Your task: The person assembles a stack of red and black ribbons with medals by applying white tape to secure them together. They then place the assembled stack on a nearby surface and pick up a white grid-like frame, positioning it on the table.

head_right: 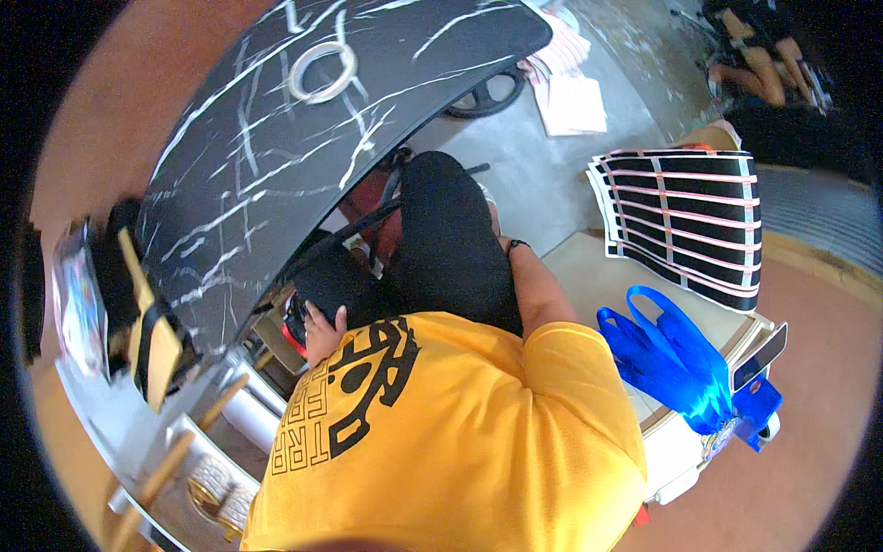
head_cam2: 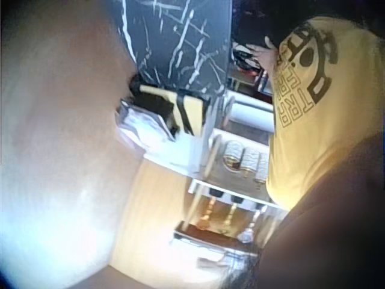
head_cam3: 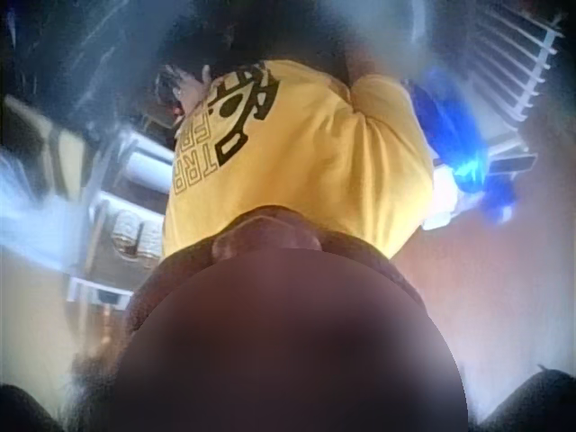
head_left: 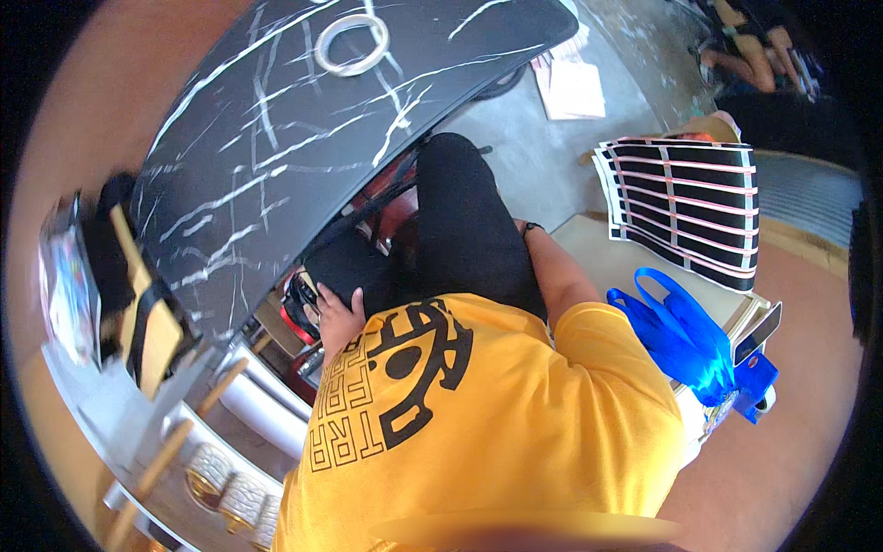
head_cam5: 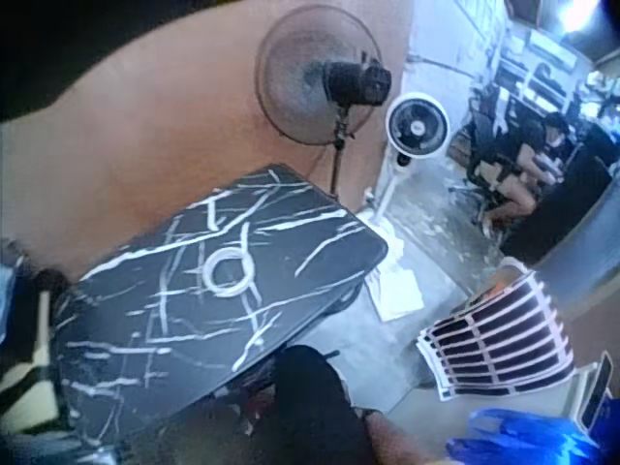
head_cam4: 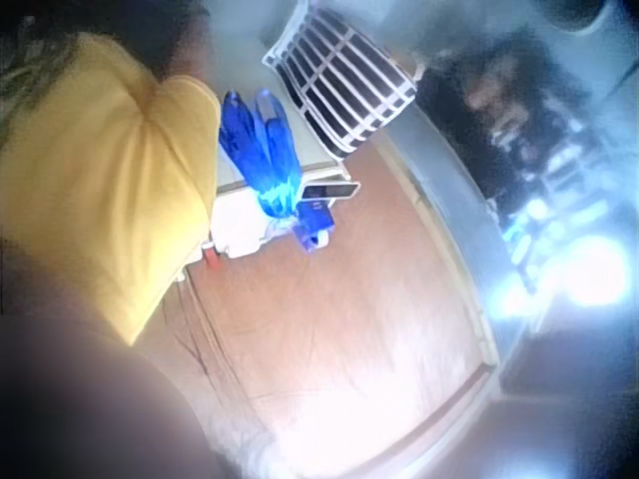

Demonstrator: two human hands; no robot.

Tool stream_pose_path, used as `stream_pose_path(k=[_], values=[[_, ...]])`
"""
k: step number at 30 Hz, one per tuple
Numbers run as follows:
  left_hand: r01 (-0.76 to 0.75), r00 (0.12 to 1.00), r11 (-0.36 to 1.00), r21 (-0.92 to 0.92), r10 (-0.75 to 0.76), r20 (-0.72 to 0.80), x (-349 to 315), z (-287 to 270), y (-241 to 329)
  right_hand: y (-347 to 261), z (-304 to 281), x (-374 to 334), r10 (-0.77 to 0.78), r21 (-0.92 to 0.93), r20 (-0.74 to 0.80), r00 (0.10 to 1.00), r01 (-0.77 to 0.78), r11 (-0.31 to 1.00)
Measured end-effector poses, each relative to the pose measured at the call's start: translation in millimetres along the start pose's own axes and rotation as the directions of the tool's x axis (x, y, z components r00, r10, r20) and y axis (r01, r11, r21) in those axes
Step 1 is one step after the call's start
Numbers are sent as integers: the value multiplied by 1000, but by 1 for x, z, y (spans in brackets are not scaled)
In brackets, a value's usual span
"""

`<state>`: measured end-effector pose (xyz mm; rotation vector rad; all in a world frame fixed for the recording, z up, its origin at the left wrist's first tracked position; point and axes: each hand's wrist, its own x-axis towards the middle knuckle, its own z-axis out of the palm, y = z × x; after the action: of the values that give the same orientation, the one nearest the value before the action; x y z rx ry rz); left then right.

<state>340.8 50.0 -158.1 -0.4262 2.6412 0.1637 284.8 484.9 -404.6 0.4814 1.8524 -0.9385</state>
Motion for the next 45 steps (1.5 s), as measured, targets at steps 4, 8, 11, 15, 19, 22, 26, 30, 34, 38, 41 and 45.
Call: stream_pose_path(k=[4, 8, 11, 15, 19, 22, 26, 30, 34, 38, 41, 45], values=[[-29, 996, 973, -228, 47, 74, -17, -25, -11, -5, -5, 8, -68, -124, -127, 990, 52, 991], [-65, 991, 935, -348, 101, 86, -35, -36, -25, -15, -16, 8, -121, -221, -227, 966, 70, 973], [-79, 988, 897, -434, 129, 87, -45, -42, -29, -14, -24, 4, -128, -229, -268, 955, 65, 971], [-65, 985, 900, -432, 126, 115, -58, -48, -31, -8, -28, 2, -146, -145, -256, 956, 111, 983], [-54, 989, 910, -410, 104, 102, -62, -52, -31, -17, -34, 0, -152, -166, -311, 938, 104, 981], [-79, 992, 894, -441, 115, 54, -64, -52, -34, -31, -45, -19, -61, -274, -312, 948, -28, 961], [-109, 991, 886, -451, 131, 19, -63, -49, -37, -45, -58, -55, 86, -57, -107, 991, -92, 994], [-74, 994, 909, -410, 99, 40, -59, -43, -33, -58, -65, -71, 97, -173, 52, 994, -87, 981], [-53, 991, 941, -336, 92, 101, -55, -43, -29, -70, -66, -78, 95, -198, 116, 989, -70, 978], [-82, 988, 936, -342, 120, 92, -47, -52, -25, -89, -76, -88, 31, -403, 45, 999, -11, 915], [-101, 979, 951, -292, 147, 142, -39, -67, -20, -115, -97, -100, 11, -266, -67, 998, -28, 963], [-197, 948, 921, -336, 266, 173, -37, -93, -8, -156, -141, -140, -212, -60, -210, 955, 204, 977]])
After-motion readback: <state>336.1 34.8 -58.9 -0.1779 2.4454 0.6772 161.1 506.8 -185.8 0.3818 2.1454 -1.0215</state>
